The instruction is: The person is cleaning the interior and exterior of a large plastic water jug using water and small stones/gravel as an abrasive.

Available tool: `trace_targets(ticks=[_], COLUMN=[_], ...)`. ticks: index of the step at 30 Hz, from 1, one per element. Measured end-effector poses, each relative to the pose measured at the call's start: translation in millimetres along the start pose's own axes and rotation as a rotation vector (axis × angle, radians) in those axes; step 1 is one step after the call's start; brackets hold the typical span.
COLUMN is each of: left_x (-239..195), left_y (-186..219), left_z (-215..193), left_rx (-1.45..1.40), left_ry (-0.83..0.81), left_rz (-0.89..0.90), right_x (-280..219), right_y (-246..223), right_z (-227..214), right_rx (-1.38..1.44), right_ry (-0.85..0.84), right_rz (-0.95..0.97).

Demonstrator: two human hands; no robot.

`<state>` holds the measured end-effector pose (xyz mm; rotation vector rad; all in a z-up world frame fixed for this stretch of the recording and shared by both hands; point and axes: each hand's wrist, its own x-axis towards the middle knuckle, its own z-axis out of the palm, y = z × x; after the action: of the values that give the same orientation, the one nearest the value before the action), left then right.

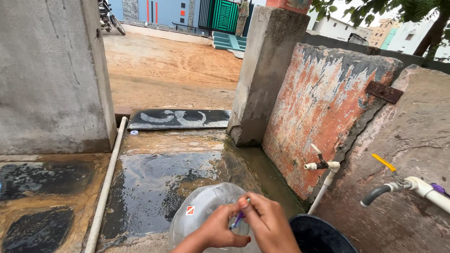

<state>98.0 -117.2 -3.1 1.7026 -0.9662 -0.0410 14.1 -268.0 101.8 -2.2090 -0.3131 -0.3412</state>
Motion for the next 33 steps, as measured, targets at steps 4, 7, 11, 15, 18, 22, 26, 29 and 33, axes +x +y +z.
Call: trace_targets(ticks=[4,7,11,15,18,22,26,29,33], left_x=[-2,-1,2,0,-3,-16,-13,-6,0], left_y=[-4,-13,-20,-9,-10,-13,-40,-30,-4], left_z=[4,2,-1,-6,-4,14,11,-14,-41], left_rx=[0.125,0.034,0.008,0.030,0.060,0.459,0.548,0.427,0.432], left_ry=[0.038,0.006,-0.059,0.011,0.019,0.370,0.269,0.203,-0.087], left_rz=[-0.066,-0.027,-0.017,-0.040,-0.040,0.264,0.286,0.236,-0.020], right_x=[-9,5,-1,-11,0,11,12,12,10], right_y=[-21,17,9,-23,10,49,51,49,38], right_z=[-18,16,9,-15,5,28,22,20,27], right_rx=[0.259,-0.063,-0.144,0.086,0.050,-0.178,-0.202,-0.057,0.075], right_ry=[0.034,-0.025,-0.055,0.017,0.023,-0.011,0.034,0.040,0.033], right_rz=[0.006,0.085,-0.054,-0.042,0.028,-0.037,-0.004,-0.002,0.111])
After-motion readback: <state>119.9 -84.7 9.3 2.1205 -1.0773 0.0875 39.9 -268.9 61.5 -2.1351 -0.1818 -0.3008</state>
